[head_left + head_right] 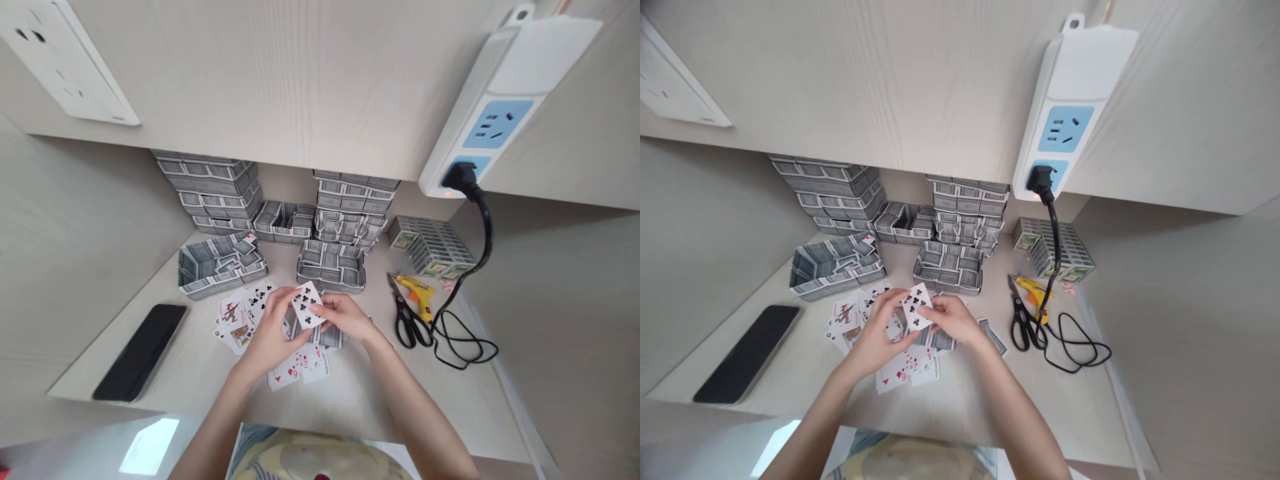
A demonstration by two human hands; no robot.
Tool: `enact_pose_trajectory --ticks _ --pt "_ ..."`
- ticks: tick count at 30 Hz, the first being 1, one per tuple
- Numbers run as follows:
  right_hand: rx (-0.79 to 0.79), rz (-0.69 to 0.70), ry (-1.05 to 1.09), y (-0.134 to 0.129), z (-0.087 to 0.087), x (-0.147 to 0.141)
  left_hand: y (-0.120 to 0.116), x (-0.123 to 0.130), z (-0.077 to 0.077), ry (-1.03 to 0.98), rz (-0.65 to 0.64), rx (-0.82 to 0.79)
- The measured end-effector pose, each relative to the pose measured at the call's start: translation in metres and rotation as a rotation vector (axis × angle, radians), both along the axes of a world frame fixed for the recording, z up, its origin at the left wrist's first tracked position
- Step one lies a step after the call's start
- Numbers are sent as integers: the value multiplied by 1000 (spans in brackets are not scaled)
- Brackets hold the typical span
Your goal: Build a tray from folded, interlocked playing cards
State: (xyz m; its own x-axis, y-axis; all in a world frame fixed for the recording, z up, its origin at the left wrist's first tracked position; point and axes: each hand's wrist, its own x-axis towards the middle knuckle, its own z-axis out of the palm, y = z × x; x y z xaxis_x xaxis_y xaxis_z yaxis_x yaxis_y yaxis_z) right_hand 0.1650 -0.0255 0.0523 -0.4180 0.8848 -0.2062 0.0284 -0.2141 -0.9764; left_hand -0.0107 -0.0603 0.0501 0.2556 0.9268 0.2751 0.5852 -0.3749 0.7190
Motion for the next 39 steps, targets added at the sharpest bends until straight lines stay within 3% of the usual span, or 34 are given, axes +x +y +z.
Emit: enact_pose_trajectory --ticks 4,8,12,17,22,27,33,39 --pt "-53 -214 97 -8 -12 3 -1 16 -9 103 -3 -32" --pt "-43 -310 79 -18 -20 28 1 21 -27 230 -34 -18" --pt "141 -370 -115 -33 -29 51 3 24 -36 339 -140 15" --pt "395 -438 -425 -47 -43 67 9 23 -37 270 -163 -2" --pt "538 -368 -551 -49 -40 73 11 15 -23 95 -170 -93" --pt "657 -234 -574 -47 -27 68 10 10 -9 68 -165 -105" --pt "705 -160 -597 -44 -23 66 10 6 -7 79 -175 -131" --pt "738 -192 -612 -42 -23 69 11 6 -7 88 -196 -143"
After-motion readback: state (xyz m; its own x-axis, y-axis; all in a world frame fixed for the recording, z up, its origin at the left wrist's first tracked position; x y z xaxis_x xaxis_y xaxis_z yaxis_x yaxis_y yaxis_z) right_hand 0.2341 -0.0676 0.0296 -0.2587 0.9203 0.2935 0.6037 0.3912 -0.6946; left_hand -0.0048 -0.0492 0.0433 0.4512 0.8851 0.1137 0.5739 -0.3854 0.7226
